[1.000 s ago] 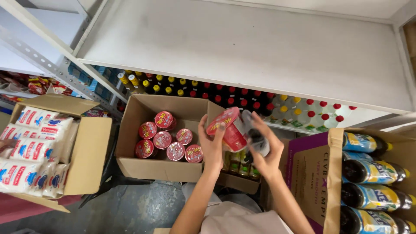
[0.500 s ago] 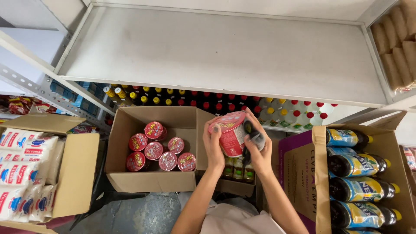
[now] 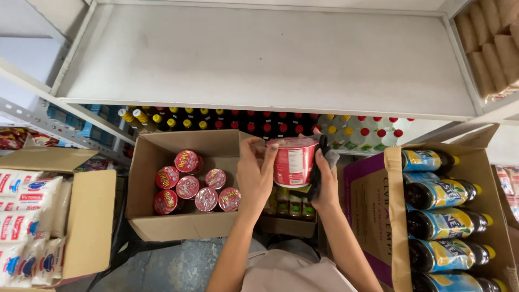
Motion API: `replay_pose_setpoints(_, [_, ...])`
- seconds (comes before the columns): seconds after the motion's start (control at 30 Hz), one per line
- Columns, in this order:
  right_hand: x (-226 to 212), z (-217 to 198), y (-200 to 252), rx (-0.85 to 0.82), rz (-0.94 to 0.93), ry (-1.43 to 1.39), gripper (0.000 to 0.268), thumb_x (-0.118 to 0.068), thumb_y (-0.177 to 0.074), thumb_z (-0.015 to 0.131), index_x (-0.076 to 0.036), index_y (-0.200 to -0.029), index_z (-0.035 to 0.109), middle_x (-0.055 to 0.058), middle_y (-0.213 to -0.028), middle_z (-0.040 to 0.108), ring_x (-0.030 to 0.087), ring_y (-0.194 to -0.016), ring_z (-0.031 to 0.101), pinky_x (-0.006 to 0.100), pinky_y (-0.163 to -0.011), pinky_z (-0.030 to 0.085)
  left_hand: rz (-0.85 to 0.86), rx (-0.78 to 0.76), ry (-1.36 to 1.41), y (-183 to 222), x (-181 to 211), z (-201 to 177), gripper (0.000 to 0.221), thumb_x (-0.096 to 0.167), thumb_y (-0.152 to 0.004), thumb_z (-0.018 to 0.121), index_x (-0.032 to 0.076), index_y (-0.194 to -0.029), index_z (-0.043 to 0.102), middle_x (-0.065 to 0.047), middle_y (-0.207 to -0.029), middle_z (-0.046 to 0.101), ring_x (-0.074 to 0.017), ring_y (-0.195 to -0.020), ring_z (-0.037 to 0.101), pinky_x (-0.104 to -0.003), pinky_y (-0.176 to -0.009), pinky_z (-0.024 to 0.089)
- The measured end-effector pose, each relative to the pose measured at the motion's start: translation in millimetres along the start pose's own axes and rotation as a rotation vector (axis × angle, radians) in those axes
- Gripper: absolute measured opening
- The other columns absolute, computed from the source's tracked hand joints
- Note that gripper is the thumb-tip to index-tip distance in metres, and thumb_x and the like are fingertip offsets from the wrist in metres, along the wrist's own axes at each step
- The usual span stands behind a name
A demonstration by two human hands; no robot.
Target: The person takes instant noodle cups from a cardboard box and places them on a white shelf. They use a grey cloth to wipe the cups before arranging them in neat stacks alongside other noodle products.
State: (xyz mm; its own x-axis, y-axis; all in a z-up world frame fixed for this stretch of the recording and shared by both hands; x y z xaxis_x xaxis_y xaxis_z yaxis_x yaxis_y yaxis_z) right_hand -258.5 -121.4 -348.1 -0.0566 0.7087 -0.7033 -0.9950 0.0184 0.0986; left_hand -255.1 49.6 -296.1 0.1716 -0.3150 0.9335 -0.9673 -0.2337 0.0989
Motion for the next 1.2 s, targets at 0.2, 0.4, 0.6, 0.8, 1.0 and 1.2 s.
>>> replay_pose_setpoints(0.2, [-13, 18, 23, -0.024, -0.602, 0.697, 0.058, 0.004, -0.097, 0.06, -0.002, -0.154, 0.048, 0.021, -0.162, 0.046, 0.033, -0.152, 0.042, 0.041, -0.128, 0.03, 0.25, -0.003, 0.442, 20, -7, 24, 0.075, 0.045, -0.096, 0.067, 0.0, -0.147, 0.035, -0.011, -0.118, 0.07, -0.0166, -0.106, 0.065, -0.032, -0.09, 0.053])
replay_pose_setpoints(0.4, [-15, 32, 45, -0.069, -0.739, 0.926, 0.064, 0.004, -0.086, 0.062, -0.003, -0.149, 0.053, 0.025, -0.163, 0.044, 0.036, -0.156, 0.042, 0.045, -0.126, 0.036, 0.333, -0.033, 0.556, 11, -43, 36, 0.082, 0.039, -0.076, 0.092, -0.004, -0.133, 0.051, -0.014, -0.12, 0.068, -0.0184, -0.108, 0.067, -0.035, -0.094, 0.055])
replay_pose_setpoints(0.6, [-16, 31, 42, -0.184, -0.608, 0.704, 0.059, -0.011, -0.095, 0.06, 0.002, -0.152, 0.051, 0.022, -0.166, 0.044, 0.033, -0.16, 0.038, 0.043, -0.133, 0.025, 0.235, -0.192, 0.919, 5, -109, 56, 0.085, 0.063, -0.094, 0.073, -0.008, -0.137, 0.057, -0.018, -0.127, 0.069, -0.0202, -0.115, 0.068, -0.036, -0.101, 0.055])
replay_pose_setpoints(0.8, [13, 10, 21, -0.203, -0.124, -0.018, 0.067, -0.034, -0.098, 0.058, -0.006, -0.157, 0.038, 0.015, -0.165, 0.036, 0.026, -0.15, 0.039, 0.041, -0.124, 0.029, 0.163, -0.385, 1.235, 6, -115, 75, 0.097, 0.067, -0.086, 0.073, -0.001, -0.147, 0.042, -0.013, -0.145, 0.056, -0.0223, -0.125, 0.061, -0.042, -0.102, 0.053])
replay_pose_setpoints(1.0, [52, -30, 7, 0.0, 0.156, -0.482, 0.057, -0.046, -0.106, 0.051, -0.012, -0.152, 0.05, 0.009, -0.156, 0.048, 0.028, -0.141, 0.045, 0.046, -0.118, 0.037, 0.411, -0.261, 0.978, 23, -41, 62, 0.116, 0.079, -0.078, 0.072, -0.001, -0.154, 0.034, -0.004, -0.165, 0.036, -0.0179, -0.144, 0.046, -0.044, -0.123, 0.034])
replay_pose_setpoints(1.2, [101, -83, 19, 0.336, 0.4, -0.552, 0.059, -0.053, -0.091, 0.041, -0.019, -0.134, 0.063, 0.006, -0.138, 0.066, 0.029, -0.125, 0.062, 0.049, -0.107, 0.045, 0.68, 0.013, 0.047, 13, -49, 63, 0.126, 0.068, -0.057, 0.086, -0.004, -0.15, 0.043, -0.019, -0.155, 0.053, -0.0295, -0.148, 0.051, -0.05, -0.136, -0.008])
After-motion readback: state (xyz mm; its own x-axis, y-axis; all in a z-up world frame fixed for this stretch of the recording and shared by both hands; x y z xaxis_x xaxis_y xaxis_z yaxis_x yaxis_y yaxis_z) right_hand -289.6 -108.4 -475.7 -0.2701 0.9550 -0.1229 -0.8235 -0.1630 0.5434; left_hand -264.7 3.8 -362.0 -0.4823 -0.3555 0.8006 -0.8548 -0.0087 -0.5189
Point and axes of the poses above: each hand's wrist, its own y-axis away from the middle knuckle, its own z-axis out of the palm, x = y × z, the point moved 6 cm from there along -y, towards the middle knuckle
